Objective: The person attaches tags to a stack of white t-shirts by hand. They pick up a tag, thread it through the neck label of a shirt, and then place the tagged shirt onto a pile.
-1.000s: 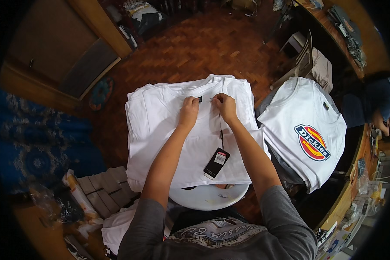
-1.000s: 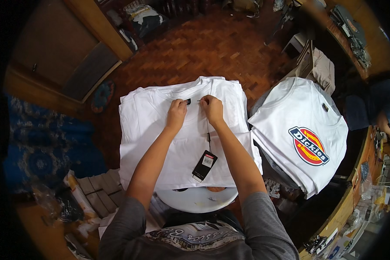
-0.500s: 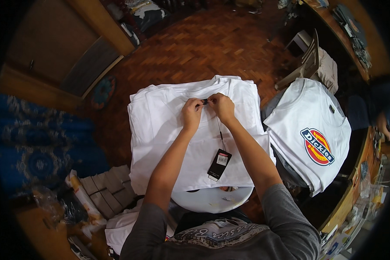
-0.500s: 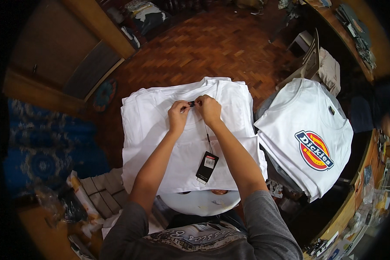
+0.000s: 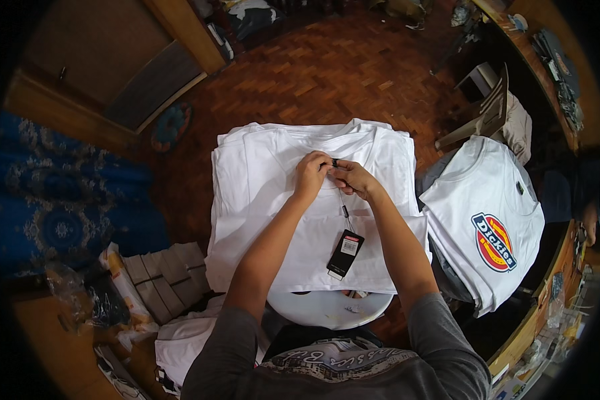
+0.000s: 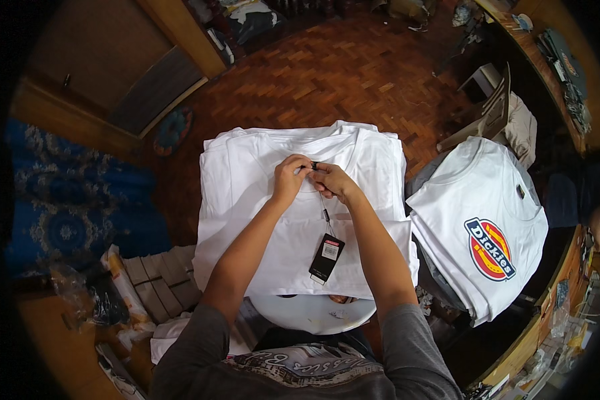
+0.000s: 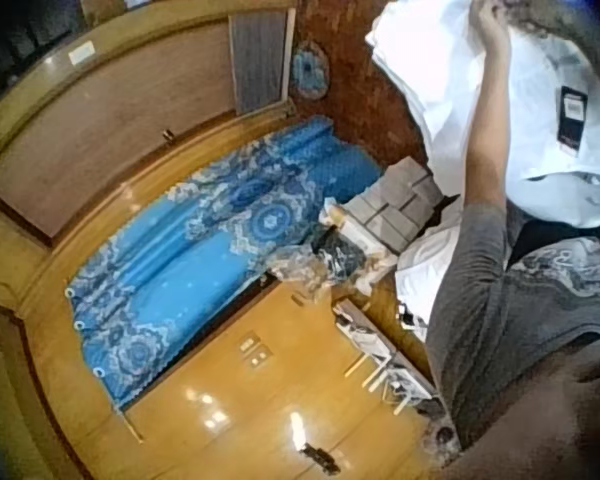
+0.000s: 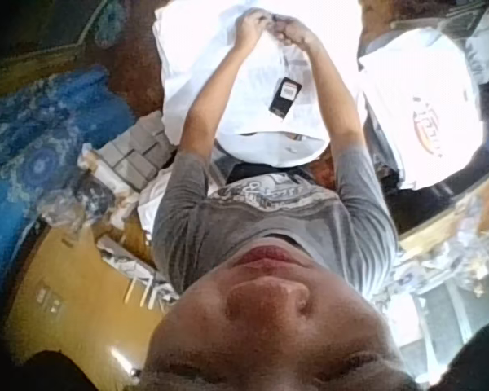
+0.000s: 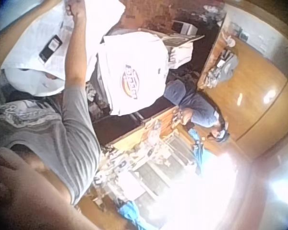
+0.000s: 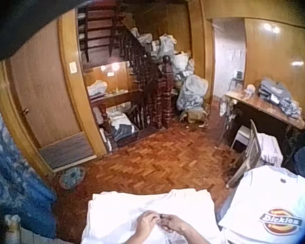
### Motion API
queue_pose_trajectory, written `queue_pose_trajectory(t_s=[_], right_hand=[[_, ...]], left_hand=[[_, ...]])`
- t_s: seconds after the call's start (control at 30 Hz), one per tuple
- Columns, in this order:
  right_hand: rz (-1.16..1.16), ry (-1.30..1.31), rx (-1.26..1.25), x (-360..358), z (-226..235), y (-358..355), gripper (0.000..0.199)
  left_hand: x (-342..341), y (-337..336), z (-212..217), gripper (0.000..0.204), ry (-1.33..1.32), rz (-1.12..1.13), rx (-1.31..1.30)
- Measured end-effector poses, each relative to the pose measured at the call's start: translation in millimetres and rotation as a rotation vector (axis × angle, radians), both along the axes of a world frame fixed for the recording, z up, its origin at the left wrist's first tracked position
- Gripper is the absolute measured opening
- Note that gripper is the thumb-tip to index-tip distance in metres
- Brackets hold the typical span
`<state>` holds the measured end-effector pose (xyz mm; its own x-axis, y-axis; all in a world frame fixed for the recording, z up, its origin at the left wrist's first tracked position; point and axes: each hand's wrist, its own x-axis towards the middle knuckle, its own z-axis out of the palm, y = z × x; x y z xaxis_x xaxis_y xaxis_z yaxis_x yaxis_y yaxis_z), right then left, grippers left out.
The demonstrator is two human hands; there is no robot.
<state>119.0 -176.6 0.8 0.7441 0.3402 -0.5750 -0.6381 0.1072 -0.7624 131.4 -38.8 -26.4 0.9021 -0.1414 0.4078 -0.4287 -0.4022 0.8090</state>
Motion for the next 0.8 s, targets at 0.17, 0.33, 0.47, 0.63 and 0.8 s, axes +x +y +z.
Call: queue_pose_trajectory(t_s=[0.17, 0.33, 0.47, 0.63, 0.8], right_hand=[[0.073, -0.172, -0.254, 0, 0, 0, 0.01], [0.105, -0.207, -0.346, -1, 4, 3, 0.016], [0.17, -0.431, -0.468, -1, -10, 2, 0.019], [0.091, -0.251, -0.304, -7, -2, 5, 0.021], [0.035, -0.423, -0.386, -9, -18, 7, 0.018]], left_hand=[[-6, 4, 4, 0.005, 0.126, 0.121, -0.13], [-10, 15, -1, 0.013, 0.645, 0.135, -0.118], [-6, 11, 1, 0.014, 0.901, 0.085, -0.443], [-3, 18, 3, 0.017, 1.099, -0.004, -0.748], [-8, 16, 2, 0.018, 1.093, 0.023, -0.735]])
